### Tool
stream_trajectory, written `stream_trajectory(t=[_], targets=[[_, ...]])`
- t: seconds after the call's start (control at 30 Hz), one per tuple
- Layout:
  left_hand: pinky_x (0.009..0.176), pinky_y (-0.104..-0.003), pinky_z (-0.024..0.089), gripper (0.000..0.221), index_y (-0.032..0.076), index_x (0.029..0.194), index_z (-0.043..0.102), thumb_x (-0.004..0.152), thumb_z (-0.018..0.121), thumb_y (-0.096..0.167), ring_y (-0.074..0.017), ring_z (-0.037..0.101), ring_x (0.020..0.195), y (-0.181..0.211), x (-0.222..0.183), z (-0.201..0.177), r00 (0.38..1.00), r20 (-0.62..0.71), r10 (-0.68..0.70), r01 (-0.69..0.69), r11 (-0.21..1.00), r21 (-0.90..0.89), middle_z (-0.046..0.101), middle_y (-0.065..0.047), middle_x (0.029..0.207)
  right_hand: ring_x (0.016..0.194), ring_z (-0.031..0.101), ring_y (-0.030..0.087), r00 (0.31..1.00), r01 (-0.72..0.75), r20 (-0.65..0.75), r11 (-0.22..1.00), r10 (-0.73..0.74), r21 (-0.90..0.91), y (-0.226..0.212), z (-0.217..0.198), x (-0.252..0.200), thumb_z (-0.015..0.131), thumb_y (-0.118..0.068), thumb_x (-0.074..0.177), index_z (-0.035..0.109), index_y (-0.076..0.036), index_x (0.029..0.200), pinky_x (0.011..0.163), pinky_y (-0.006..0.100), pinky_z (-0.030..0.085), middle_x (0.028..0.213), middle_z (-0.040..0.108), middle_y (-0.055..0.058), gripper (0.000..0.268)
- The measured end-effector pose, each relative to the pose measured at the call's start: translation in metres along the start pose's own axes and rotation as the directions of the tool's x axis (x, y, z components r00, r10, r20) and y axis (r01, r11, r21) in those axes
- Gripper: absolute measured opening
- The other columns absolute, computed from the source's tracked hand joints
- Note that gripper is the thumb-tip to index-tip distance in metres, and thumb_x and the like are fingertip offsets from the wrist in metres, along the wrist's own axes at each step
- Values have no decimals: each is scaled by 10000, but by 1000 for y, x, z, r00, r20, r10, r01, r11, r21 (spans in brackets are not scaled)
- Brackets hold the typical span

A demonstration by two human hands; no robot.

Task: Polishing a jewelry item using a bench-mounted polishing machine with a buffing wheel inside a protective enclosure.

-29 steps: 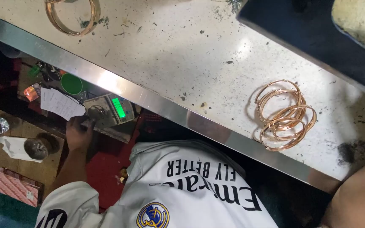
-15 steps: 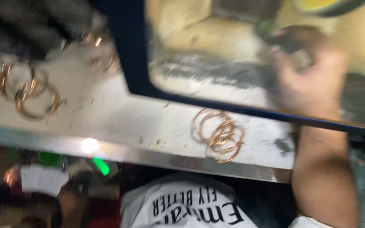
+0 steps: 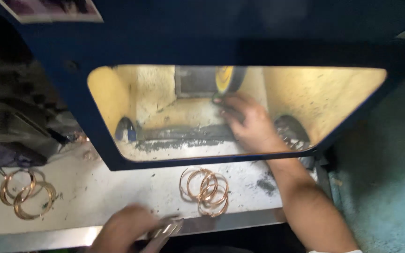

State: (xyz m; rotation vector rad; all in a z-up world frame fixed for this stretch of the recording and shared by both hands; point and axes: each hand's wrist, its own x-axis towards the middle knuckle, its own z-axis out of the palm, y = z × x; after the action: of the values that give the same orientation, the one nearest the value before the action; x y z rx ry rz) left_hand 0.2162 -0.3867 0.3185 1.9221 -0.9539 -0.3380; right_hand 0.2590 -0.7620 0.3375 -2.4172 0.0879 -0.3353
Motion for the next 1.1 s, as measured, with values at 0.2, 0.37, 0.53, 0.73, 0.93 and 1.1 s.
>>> stream_trajectory(t=[0.2,0.37,0.53,0.73,0.93,1.1], targets=[[692,-374,555,230,124,1007,802,810,792,244,-206,705,684,1,155,22,966,216,-139,204,925,-320,740,-46,692,1175,648,406,991,-33,113,946,73,-324,2,-7,6,583,-134,967,683,-57,1253,989,481,523,1226,659,216,312],[862,-334,527,211,59,1033,738,953,701,251,-159,628,851,7,225,26,887,86,-453,419,714,-561,729,-73,858,1190,664,360,927,-217,197,883,321,-417,11,-5,14,632,-218,937,623,-112,1378,966,475,559,1326,646,166,454],[924,-314,538,260,57,1098,701,890,781,190,-139,667,949,8,253,35,866,-65,-496,320,651,-688,745,-67,966,1275,551,534,898,-394,170,914,405,-96,-40,-30,24,692,-209,832,559,93,1370,1026,620,485,1410,520,347,631],[983,-399,534,336,14,1115,701,880,797,234,-253,728,1051,-3,247,28,869,-129,-478,317,738,-596,775,-176,1018,1093,701,443,924,-382,34,921,381,73,-26,-13,14,724,-427,871,691,31,1190,916,522,567,1090,733,259,560],[1042,-412,502,314,12,1134,712,876,799,168,-244,707,1112,-29,243,39,910,-219,-352,163,790,-591,778,-154,1038,1030,725,431,918,-376,-83,917,388,132,-30,5,17,651,-509,895,684,23,1152,881,539,580,984,756,243,592],[1041,-403,498,286,11,1100,721,863,815,140,-214,694,1098,-27,244,43,915,-258,-309,101,796,-597,776,-136,1017,1057,708,452,928,-321,-133,928,349,190,-25,4,10,659,-391,918,672,43,1152,908,569,566,994,761,260,493]])
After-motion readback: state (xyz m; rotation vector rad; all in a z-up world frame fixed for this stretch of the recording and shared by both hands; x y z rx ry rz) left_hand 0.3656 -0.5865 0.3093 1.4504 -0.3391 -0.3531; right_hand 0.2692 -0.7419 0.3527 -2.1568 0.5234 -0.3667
